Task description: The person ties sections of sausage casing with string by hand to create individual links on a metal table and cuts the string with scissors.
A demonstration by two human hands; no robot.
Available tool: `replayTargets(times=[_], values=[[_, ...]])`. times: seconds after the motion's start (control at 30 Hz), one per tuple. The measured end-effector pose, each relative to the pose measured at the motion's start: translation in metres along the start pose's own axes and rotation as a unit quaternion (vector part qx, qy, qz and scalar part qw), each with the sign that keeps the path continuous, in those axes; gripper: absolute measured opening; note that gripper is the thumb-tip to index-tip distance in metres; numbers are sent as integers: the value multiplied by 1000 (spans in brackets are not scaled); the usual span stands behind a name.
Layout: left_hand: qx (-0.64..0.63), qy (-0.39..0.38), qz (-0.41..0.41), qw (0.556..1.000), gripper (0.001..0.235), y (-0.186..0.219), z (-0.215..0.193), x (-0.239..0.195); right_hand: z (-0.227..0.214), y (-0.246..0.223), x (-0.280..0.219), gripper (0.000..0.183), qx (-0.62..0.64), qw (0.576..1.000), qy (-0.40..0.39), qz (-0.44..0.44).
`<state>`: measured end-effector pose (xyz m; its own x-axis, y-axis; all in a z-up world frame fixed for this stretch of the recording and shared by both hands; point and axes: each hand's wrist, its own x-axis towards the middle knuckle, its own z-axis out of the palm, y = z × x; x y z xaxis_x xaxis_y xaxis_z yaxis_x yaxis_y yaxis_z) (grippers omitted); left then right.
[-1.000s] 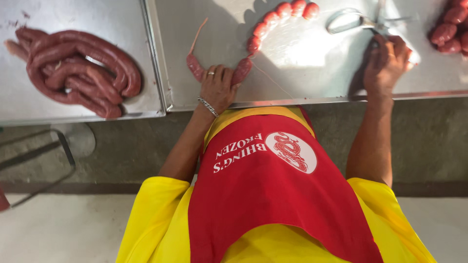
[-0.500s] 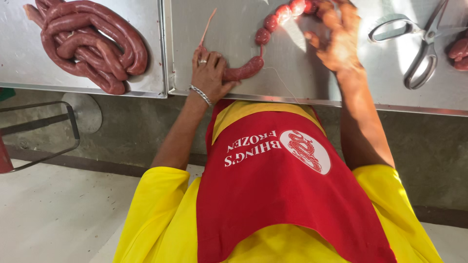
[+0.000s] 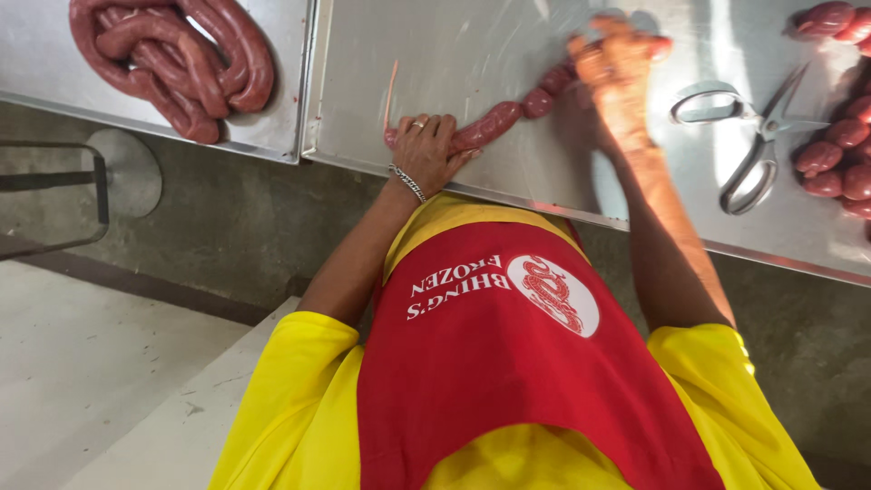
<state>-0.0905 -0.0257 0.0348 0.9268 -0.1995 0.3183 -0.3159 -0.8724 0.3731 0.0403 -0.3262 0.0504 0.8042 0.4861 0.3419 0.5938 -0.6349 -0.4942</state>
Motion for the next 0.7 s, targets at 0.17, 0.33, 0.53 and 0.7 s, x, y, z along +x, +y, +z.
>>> replayTargets(times=[0.17, 0.33, 0.53, 0.7], values=[[8, 7, -8, 1000, 53, 1, 5, 3, 34, -98, -3, 47, 37, 972, -175, -150], [6, -80, -87, 993, 43, 2, 10, 13, 30, -97, -7, 48, -86, 980, -79, -160], [18, 8, -60, 998, 43, 19, 16, 33, -6, -20, -9, 22, -34, 996, -30, -71], [39, 11, -81, 996, 44, 29, 19, 46, -84, 91, 1, 44, 32, 990, 121, 59]])
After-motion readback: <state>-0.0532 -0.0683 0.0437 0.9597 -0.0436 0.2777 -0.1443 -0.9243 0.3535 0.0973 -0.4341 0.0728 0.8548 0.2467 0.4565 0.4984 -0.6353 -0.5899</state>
